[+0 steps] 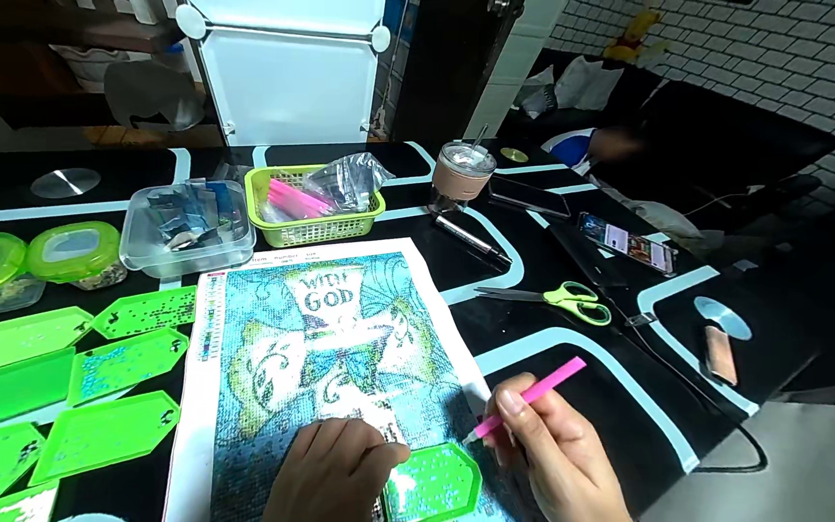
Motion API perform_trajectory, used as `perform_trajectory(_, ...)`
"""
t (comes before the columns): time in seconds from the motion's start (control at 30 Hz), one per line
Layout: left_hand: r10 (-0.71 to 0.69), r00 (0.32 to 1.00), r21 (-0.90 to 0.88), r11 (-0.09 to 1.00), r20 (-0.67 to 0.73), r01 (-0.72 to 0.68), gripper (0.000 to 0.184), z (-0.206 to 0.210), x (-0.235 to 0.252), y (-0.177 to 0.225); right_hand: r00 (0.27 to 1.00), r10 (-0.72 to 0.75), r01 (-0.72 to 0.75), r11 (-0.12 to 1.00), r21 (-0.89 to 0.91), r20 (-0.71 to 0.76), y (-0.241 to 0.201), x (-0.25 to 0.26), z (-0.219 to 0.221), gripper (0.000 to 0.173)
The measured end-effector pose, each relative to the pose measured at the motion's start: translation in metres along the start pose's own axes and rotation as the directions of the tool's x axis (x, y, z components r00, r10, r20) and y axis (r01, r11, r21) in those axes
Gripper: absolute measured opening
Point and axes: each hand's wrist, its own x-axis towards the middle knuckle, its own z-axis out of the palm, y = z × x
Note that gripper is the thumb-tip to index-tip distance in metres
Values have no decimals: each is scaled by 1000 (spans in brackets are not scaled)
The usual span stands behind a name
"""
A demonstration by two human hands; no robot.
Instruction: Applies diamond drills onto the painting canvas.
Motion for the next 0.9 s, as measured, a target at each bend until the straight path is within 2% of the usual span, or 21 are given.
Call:
perform_trajectory(0.1, 2, 1000, -7, 1000, -12, -2, 45, 1, -1, 0, 983, -102, 122, 984, -132, 155, -2, -9, 1, 31)
perform_trajectory(0.17, -1, 1000, -6, 1000, -18, 1, 45, 1, -1, -1, 972, -126, 163, 969, -187, 197, 1, -16, 4, 32)
perform_trajectory(0.33, -6, 1000, -8, 1000, -4, 6, 45, 1, -1, 0, 976, -132, 164, 967, -193, 172, 6, -23, 7, 32)
perform_trajectory(0.6, -1, 1000, 9, 1000, -19, 1, 45, 2, 0, -1, 963, -153, 197, 961, -193, 220, 7, -21, 7, 33)
perform_trajectory(0.7, 2, 1000, 13, 1000, -19, -1, 45, 2, 0, -2, 979, -115, 137, 983, -126, 168, 8, -21, 7, 31)
perform_trajectory(0.8, 3, 1000, 9, 1000, -13, -3, 45, 2, -1, -2, 999, 11, -11, 1000, 25, 32, 6, -14, 6, 26)
perform_trajectory(0.9, 1, 1000, -6, 1000, 9, -1, 45, 0, 0, -1, 988, 122, -109, 985, 131, -93, 11, 4, -1, 22)
